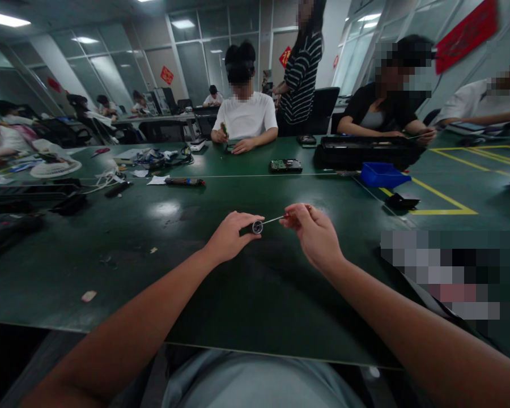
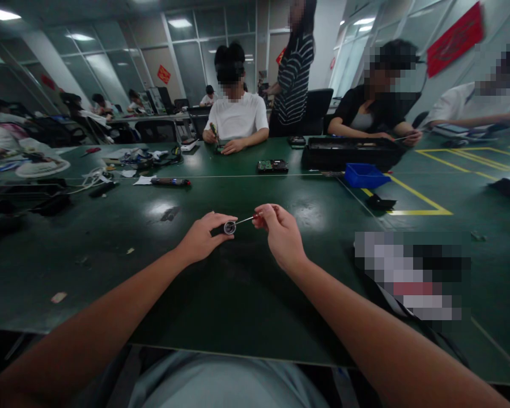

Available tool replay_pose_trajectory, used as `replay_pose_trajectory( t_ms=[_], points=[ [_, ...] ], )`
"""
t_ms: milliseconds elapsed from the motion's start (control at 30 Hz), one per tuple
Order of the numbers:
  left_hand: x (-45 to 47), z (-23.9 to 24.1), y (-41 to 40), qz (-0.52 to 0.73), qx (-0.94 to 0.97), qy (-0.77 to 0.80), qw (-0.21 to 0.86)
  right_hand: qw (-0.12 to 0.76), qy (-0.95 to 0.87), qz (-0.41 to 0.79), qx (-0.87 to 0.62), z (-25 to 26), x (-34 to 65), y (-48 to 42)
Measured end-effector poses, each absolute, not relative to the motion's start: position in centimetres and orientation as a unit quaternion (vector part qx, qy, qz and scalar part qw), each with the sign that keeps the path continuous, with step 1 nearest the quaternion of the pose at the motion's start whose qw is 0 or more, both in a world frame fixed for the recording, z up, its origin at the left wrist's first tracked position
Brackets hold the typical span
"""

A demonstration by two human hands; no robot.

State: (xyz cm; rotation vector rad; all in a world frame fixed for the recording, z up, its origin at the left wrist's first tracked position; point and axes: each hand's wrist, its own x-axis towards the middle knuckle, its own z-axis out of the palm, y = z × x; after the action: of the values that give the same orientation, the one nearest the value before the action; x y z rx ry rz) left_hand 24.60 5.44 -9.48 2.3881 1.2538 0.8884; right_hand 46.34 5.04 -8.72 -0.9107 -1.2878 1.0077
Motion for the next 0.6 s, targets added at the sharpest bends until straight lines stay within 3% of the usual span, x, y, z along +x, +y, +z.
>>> replay_pose_trajectory(
  t_ms=[100,600],
  points=[
    [24.4,-9.4,5.8,0.283,0.843,0.444,0.114,0.590,-0.502,0.481,-0.411,-9.0,46.7,5.9],
    [24.8,-9.2,5.7,0.274,0.837,0.454,0.136,0.560,-0.627,0.308,-0.445,-8.3,46.6,4.6]
  ],
)
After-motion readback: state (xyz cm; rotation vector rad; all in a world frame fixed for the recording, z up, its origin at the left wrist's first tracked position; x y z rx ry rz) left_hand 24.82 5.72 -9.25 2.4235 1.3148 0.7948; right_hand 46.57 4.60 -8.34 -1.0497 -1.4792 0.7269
